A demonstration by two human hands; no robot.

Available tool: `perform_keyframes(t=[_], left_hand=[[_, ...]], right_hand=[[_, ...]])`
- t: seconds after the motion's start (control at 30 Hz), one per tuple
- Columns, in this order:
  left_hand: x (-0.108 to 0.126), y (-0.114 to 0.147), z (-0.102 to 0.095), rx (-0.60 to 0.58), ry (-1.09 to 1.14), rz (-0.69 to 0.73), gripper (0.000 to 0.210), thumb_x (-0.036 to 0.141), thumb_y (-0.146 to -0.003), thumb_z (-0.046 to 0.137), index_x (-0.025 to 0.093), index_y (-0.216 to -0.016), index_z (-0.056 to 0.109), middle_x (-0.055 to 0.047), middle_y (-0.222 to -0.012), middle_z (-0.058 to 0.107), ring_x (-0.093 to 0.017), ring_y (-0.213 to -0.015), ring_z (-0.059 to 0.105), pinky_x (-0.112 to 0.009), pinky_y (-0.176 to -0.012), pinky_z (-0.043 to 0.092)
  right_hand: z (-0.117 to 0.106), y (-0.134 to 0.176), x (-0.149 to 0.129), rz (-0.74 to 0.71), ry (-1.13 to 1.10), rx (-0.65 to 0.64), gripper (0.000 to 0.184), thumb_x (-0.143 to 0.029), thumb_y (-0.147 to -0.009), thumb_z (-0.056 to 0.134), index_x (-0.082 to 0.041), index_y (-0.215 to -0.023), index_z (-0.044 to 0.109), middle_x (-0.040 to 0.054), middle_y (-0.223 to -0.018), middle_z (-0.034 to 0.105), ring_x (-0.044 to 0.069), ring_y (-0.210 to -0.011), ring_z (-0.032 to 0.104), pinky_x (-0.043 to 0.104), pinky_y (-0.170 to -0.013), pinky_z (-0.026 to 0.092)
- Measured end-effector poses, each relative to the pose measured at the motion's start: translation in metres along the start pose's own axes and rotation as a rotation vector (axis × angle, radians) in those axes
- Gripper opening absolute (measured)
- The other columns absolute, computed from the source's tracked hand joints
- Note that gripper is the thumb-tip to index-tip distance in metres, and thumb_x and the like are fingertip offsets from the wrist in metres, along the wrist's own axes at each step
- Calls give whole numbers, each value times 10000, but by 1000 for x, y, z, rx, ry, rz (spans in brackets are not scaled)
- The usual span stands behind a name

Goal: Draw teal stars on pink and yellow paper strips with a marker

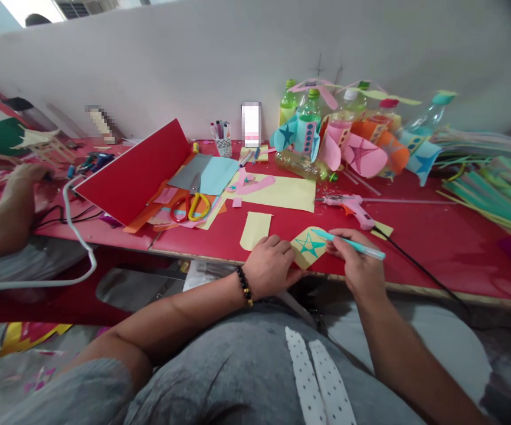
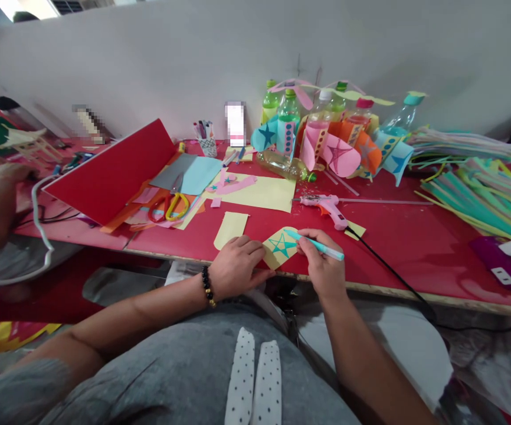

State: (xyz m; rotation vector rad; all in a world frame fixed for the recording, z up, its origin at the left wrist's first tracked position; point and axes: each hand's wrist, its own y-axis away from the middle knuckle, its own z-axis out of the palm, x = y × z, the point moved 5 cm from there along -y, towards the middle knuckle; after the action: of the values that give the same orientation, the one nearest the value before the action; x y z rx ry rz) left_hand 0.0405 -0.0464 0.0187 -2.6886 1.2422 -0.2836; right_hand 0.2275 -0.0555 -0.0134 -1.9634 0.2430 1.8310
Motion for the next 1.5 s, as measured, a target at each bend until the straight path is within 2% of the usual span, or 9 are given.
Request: perform_keyframes(t=[0.1,0.2,0.3,0.5,0.6,1.5], left_hand=[[0,-6,2,-2,-22,-26,445,575,-884,558,145,-970,635,-94,-964,650,-263,-913,555,-407,-794,454],[0,-11,5,-4,-20,0,288,426,-908,576,154,-983,636,-80,-952,659,-248,-903,567,-406,-836,454],[-3,-9,6,49,18,56,213,339,-942,535,167,-1019,634,-66,-1001,666,-230,-949,565,-418,-950,420],[-15,5,14,112,122,113,287,384,-958,515,148,-1081,622,-82,-1190,623,-229,-1063,524,-376,-958,441],[-17,8,17,125,143,108,307,386,-957,512,146,-1118,616,-90,-1228,601,-228,-1068,517,-378,-972,444],[-17,8,19,115,140,110,327,397,-969,475,149,-1129,616,-99,-1219,616,-235,-1081,520,-413,-979,445]], right_hand=[[-1,1,-3,-15,7,0,214,-379,-819,669,-197,-928,698,17,-740,686,163,-671,673,292,-642,580],[-3,1,-7,-43,27,6,184,-366,-831,657,-203,-913,688,6,-735,675,150,-664,662,268,-629,555],[-3,1,-10,-59,69,-16,162,-358,-831,653,-202,-866,673,-3,-707,659,147,-635,649,255,-593,528],[4,4,-22,-107,217,-145,115,-270,-793,643,-189,-712,634,-22,-590,576,120,-541,531,235,-497,395],[6,5,-26,-141,272,-166,111,-241,-779,627,-192,-680,615,-30,-565,538,111,-522,470,241,-490,355],[8,5,-27,-219,382,-185,125,-257,-810,595,-199,-701,620,-18,-596,590,133,-555,531,248,-520,394]])
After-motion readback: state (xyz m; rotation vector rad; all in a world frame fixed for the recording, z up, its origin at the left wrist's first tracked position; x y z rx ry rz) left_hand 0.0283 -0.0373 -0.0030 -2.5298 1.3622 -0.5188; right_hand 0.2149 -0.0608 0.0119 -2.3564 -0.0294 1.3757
